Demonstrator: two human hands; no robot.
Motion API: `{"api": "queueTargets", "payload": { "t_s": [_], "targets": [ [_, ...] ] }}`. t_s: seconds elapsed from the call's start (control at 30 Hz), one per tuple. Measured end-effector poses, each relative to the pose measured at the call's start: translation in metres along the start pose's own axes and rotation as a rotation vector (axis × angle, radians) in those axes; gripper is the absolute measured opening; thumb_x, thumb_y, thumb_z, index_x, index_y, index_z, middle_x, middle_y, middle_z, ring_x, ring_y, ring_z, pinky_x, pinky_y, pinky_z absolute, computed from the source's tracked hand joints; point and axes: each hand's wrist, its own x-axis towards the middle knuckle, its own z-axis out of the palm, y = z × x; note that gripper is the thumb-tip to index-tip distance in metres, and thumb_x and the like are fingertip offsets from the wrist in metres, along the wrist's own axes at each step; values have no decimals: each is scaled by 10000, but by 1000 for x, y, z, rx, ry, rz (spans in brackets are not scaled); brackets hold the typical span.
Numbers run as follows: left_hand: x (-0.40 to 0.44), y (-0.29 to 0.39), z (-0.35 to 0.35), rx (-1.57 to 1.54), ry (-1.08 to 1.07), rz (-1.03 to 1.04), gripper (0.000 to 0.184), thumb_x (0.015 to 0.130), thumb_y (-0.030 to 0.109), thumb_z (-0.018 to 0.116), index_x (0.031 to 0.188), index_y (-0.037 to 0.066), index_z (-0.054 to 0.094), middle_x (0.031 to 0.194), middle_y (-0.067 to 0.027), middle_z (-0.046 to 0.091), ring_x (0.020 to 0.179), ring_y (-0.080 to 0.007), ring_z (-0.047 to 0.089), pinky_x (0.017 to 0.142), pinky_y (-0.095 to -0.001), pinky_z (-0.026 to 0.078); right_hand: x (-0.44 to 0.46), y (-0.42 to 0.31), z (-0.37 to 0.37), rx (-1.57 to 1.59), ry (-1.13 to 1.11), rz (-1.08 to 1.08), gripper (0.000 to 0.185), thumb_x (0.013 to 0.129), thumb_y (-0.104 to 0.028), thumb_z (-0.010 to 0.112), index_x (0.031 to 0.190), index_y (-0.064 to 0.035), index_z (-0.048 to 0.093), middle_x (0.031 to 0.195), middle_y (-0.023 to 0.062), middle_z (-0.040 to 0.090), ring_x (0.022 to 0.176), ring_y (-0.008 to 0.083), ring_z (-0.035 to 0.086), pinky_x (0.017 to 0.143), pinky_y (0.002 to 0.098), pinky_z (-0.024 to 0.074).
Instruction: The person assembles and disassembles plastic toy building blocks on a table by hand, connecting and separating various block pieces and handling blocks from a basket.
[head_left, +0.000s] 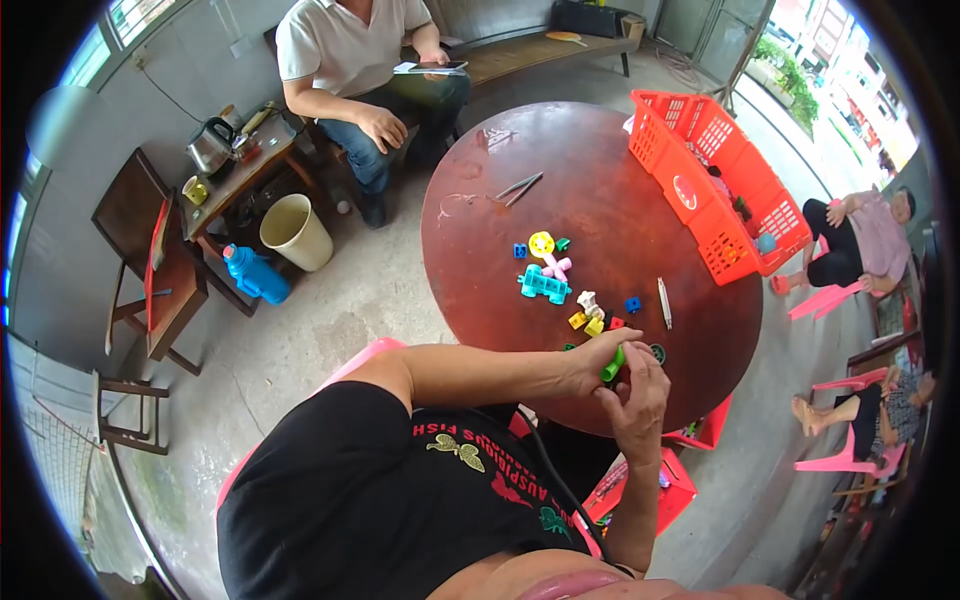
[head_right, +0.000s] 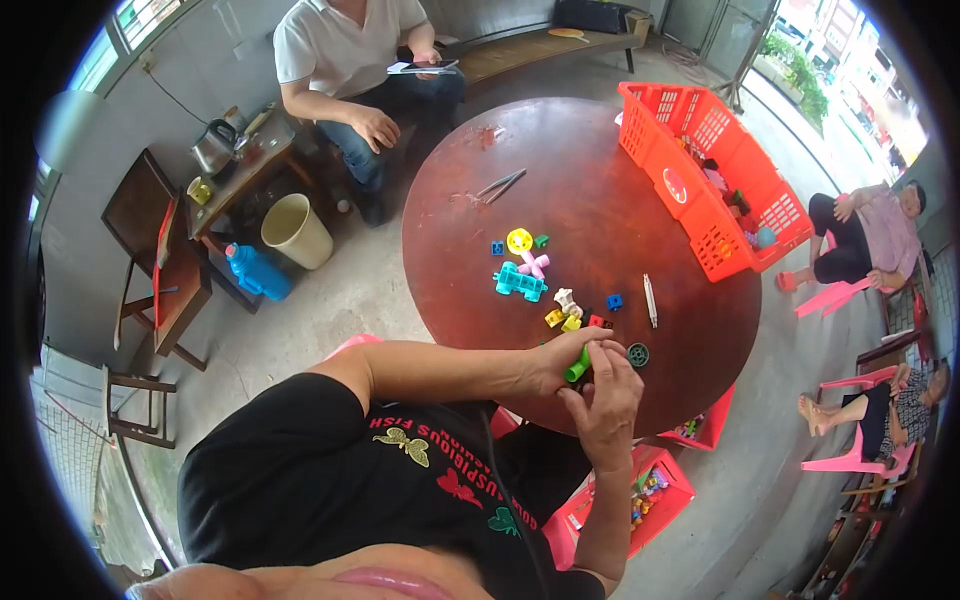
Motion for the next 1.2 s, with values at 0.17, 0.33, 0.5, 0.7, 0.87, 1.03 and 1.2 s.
{"api": "queueTargets", "payload": {
  "t_s": [0.17,0.33,0.5,0.7,0.87,1.03,1.2],
  "targets": [
    [-2,-16,-25,-171,-106,-16,379,935,501,426,891,160,587,824,-8,598,858,-209,583,804,-410,477,7,-5,-1,105,-74,-68,526,672,-88,727,1161,-63,536,1143,118,582,1051,310,558,861,406,414],
    [-51,-23,-11,-137,-44,-163,402,898,563,471,912,188,616,891,-42,608,888,-217,588,791,-400,493,-3,-21,0,61,-161,-18,506,635,-63,707,1119,-82,560,1014,108,595,927,293,580,770,391,440],
    [-44,-31,-20,-144,-14,-138,418,911,566,467,821,180,600,856,-31,614,835,-189,583,780,-365,484,-9,-25,11,61,-99,-21,470,646,-102,660,1103,-65,555,982,123,594,890,302,592,738,396,425],
    [-34,-44,-23,-226,-142,-41,522,948,596,327,1012,144,579,1052,-46,620,1017,-206,575,962,-394,419,-20,-11,38,58,140,112,401,759,-113,642,1126,-12,515,1005,181,586,900,354,581,763,430,436],
    [-39,-55,-27,-37,-83,-135,271,970,281,475,1140,81,542,1083,-77,575,1029,-217,570,981,-415,459,-49,12,15,741,251,512,329,846,-122,644,1133,-28,512,916,107,609,885,194,617,799,300,475],
    [-37,-58,-24,138,-60,-300,217,865,-50,506,1073,-5,552,1060,-143,575,1119,-319,553,1050,-411,438,-129,68,-19,920,441,722,312,856,-59,622,1145,-41,506,921,30,592,864,81,566,736,226,459],
    [-18,-54,-25,93,-169,-477,163,925,79,517,1080,54,562,1039,-126,599,1051,-252,591,831,-286,552,-263,117,4,924,595,1114,216,852,-117,630,1030,-43,530,830,22,597,734,72,584,574,215,455]
  ]
}}
